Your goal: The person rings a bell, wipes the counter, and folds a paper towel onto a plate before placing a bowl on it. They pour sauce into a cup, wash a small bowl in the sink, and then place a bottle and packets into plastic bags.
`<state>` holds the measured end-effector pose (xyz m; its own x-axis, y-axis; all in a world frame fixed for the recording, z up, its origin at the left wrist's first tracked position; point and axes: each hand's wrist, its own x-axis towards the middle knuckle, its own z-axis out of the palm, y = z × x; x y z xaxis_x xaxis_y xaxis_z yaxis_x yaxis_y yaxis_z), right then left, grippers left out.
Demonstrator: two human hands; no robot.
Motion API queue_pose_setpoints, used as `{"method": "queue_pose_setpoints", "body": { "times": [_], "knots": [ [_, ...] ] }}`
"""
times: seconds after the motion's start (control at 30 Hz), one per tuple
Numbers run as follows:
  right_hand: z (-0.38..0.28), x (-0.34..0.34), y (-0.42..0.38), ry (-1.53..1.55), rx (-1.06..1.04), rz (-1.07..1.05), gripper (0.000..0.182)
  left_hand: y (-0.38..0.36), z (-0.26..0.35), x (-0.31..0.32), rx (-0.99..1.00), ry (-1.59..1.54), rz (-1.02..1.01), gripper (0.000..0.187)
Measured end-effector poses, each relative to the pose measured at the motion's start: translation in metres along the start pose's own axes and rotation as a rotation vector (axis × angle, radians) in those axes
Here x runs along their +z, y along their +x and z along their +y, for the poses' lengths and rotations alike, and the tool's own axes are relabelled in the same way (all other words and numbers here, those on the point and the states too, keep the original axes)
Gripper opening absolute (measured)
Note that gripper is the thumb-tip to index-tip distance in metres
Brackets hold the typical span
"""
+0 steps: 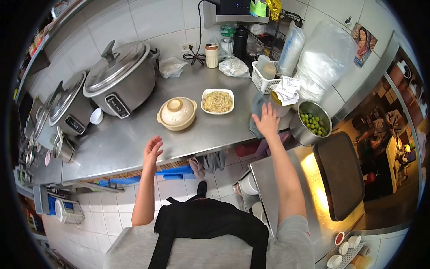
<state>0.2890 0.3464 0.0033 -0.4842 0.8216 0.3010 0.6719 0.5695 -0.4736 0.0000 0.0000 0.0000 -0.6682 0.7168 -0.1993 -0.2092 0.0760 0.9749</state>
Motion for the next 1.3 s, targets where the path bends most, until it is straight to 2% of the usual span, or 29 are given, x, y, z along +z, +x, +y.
{"method": "queue_pose_setpoints", "body": {
  "times": [0.07,0.1,0.13,0.17,0.27,0.33,0.4,0.5,0.57,0.6,0.63,0.67,0.7,0.73,0.77,0.8,0.83,0.87,0.9,0.93,0.97,1.0,1.03,1.1,1.13,1.17,1.2,1.23,1.3],
  "knots": [
    [0.011,0.0,-0.014,-0.371,0.126,-0.185,0.076,0.004,-0.004,0.022,0.176,0.035,0.073,0.037],
    [-0.042,0.069,-0.005,-0.323,0.137,-0.407,0.074,0.046,0.04,-0.037,0.237,0.177,0.054,0.037],
    [-0.025,0.073,-0.021,-0.358,0.09,-0.428,0.074,0.047,0.028,-0.028,0.186,0.153,0.033,0.038],
    [-0.019,0.068,-0.006,-0.334,0.15,-0.47,0.074,0.053,0.027,-0.013,0.122,0.149,-0.008,0.039],
    [-0.03,0.037,0.023,-0.207,0.274,-0.51,0.072,0.077,0.004,0.013,0.101,0.217,-0.285,0.035],
    [-0.034,0.027,0.01,-0.077,0.175,-0.195,0.065,0.078,0.0,0.035,0.023,0.234,-0.448,0.036],
    [-0.022,0.02,-0.016,0.006,0.049,0.012,0.065,0.084,0.002,0.059,-0.035,0.249,-0.604,0.04],
    [-0.039,-0.061,-0.102,0.079,0.133,0.163,0.06,0.082,0.007,0.099,0.003,0.311,-0.831,0.039],
    [-0.033,-0.113,-0.179,0.042,0.231,0.411,0.049,0.078,0.002,0.123,0.053,0.376,-0.932,0.039],
    [-0.026,-0.137,-0.225,-0.032,0.325,0.597,0.046,0.071,0.003,0.131,0.034,0.356,-0.999,0.038],
    [-0.021,-0.161,-0.278,-0.106,0.412,0.774,0.044,0.075,-0.012,0.137,0.134,0.389,-1.073,0.041],
    [-0.032,-0.191,-0.336,-0.276,0.545,0.885,0.048,0.07,-0.016,0.142,0.13,0.411,-1.126,0.041],
    [-0.023,-0.212,-0.402,-0.18,0.549,1.121,0.049,0.059,-0.019,0.148,0.129,0.439,-1.17,0.04],
    [-0.041,-0.234,-0.462,-0.401,0.728,1.349,0.043,0.036,-0.015,0.153,0.112,0.484,-1.179,0.04],
    [-0.027,-0.247,-0.536,-0.759,0.733,1.618,0.036,0.029,-0.027,0.157,0.116,0.512,-1.214,0.04],
    [-0.034,-0.255,-0.608,-0.992,0.911,1.767,0.029,0.026,-0.046,0.158,0.163,0.458,-1.312,0.04],
    [-0.048,-0.259,-0.664,-0.909,0.95,2.144,0.025,0.015,-0.061,0.16,0.204,0.395,-1.402,0.04],
    [-0.05,-0.253,-0.725,-0.982,1.002,2.419,0.023,-0.007,-0.071,0.163,0.181,0.389,-1.389,0.038],
    [-0.02,-0.232,-0.819,-1.235,1.038,2.6,0.02,-0.023,-0.083,0.165,0.195,0.436,-1.411,0.037],
    [-0.015,-0.209,-0.875,-1.032,1.232,2.683,0.022,-0.049,-0.094,0.17,0.161,0.45,-1.423,0.037],
    [-0.011,-0.192,-0.908,-0.853,1.49,2.64,0.018,-0.076,-0.103,0.172,0.125,0.469,-1.429,0.036],
    [0.021,-0.158,-0.97,-0.637,1.579,2.666,0.02,-0.098,-0.117,0.178,0.062,0.537,-1.413,0.037],
    [0.021,-0.154,-0.978,-0.46,1.967,2.457,0.026,-0.125,-0.132,0.188,0.05,0.524,-1.409,0.037],
    [0.039,-0.155,-1.003,-0.173,2.129,2.089,0.029,-0.168,-0.15,0.191,-0.012,0.734,-1.618,0.039],
    [0.057,-0.148,-1.02,-0.048,1.853,2.237,0.034,-0.191,-0.155,0.193,-0.13,0.787,-1.653,0.042],
    [0.078,-0.148,-1.035,0.091,1.566,2.341,0.04,-0.187,-0.174,0.195,-0.616,0.648,-1.531,0.047],
    [0.097,-0.146,-1.042,0.214,1.446,2.353,0.04,-0.219,-0.162,0.191,-0.369,0.797,-1.684,0.041],
    [0.115,-0.148,-1.046,0.303,1.417,2.314,0.04,-0.26,-0.136,0.195,-0.108,0.948,-1.799,0.036],
    [0.138,-0.145,-1.054,0.423,1.386,2.242,0.04,-0.298,-0.109,0.199,0.268,1.163,-1.782,0.036]
  ]
}}
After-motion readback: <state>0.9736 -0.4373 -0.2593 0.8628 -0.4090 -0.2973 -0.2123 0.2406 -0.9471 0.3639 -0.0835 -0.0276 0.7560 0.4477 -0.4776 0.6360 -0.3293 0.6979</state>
